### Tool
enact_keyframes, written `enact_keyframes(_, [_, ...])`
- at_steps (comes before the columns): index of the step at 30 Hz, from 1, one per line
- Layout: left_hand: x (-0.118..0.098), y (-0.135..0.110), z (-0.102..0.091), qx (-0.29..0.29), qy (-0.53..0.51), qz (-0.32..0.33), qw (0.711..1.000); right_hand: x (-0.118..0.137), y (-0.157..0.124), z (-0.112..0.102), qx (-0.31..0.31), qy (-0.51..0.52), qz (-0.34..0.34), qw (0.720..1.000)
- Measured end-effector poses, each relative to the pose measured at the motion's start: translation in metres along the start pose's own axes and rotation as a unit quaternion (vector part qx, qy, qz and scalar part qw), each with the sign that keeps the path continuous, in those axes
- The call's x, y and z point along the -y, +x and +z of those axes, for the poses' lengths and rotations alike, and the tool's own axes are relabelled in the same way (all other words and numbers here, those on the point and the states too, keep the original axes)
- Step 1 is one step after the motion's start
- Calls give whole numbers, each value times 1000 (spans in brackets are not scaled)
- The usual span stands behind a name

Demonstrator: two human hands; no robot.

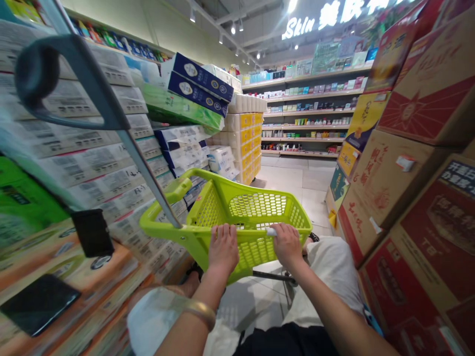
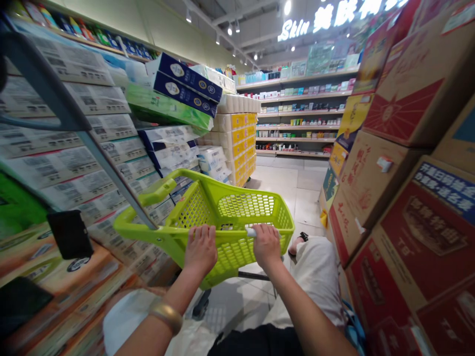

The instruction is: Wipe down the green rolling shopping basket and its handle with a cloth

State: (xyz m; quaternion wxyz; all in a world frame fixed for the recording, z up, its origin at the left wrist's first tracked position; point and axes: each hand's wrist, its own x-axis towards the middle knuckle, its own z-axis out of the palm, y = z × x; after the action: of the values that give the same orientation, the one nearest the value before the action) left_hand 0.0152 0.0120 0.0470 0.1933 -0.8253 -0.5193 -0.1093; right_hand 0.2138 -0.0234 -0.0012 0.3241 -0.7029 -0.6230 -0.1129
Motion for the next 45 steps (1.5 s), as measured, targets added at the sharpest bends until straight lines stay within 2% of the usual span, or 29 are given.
enact_keyframes(2, [-2,1,0,0,-2,-4,1000,-17,-1,-2,-20,-16,31,999])
enact_keyframes(4, [-3,2,0,0,-3,-5,1000,-15,0,0,-32,-21,55,998])
enact_keyframes(6, [-4,4,0,2,-4,-5,1000,6,3,4,-28,-12,52,998])
enact_keyframes(10, [-3,5,-2,5,-3,-4,1000,63,9,14,14,37,-23,999])
enact_keyframes(12, [-2,5,-2,8,-4,-3,1000,76,10,15,27,47,-43,998])
enact_keyframes(14, [-1,5,-2,13,-4,0,1000,67,9,12,37,43,-58,997])
enact_keyframes(16, [-1,4,-3,19,-1,0,1000,43,6,6,37,26,-52,998])
enact_keyframes(20, [-3,5,-3,23,3,-5,1000,-6,2,-2,4,-12,28,1000])
enact_keyframes(22, [-5,6,-3,20,5,-7,1000,-6,3,-2,-4,-20,56,998])
enact_keyframes(24, [-6,7,-2,17,3,-8,1000,11,5,2,0,-19,51,999])
enact_keyframes(27, [-6,8,-1,20,-2,-8,1000,48,9,11,21,4,-14,1000])
enact_keyframes(29, [-4,8,-1,23,2,-6,1000,61,10,13,37,17,-39,998])
enact_keyframes(31, [-3,7,-1,23,10,-3,1000,55,9,10,47,19,-47,998])
enact_keyframes(33, [-2,7,-1,19,14,-1,1000,34,8,6,43,9,-34,998])
enact_keyframes(36, [-3,6,-1,12,11,-3,1000,2,5,-2,21,-11,22,999])
enact_keyframes(38, [-4,7,-1,9,11,-6,1000,-4,6,-3,10,-17,52,998])
enact_keyframes(41, [-5,9,0,6,19,-7,1000,20,9,4,16,-9,45,999])
enact_keyframes(45, [-4,9,0,4,22,-4,1000,66,13,13,37,34,-32,998])
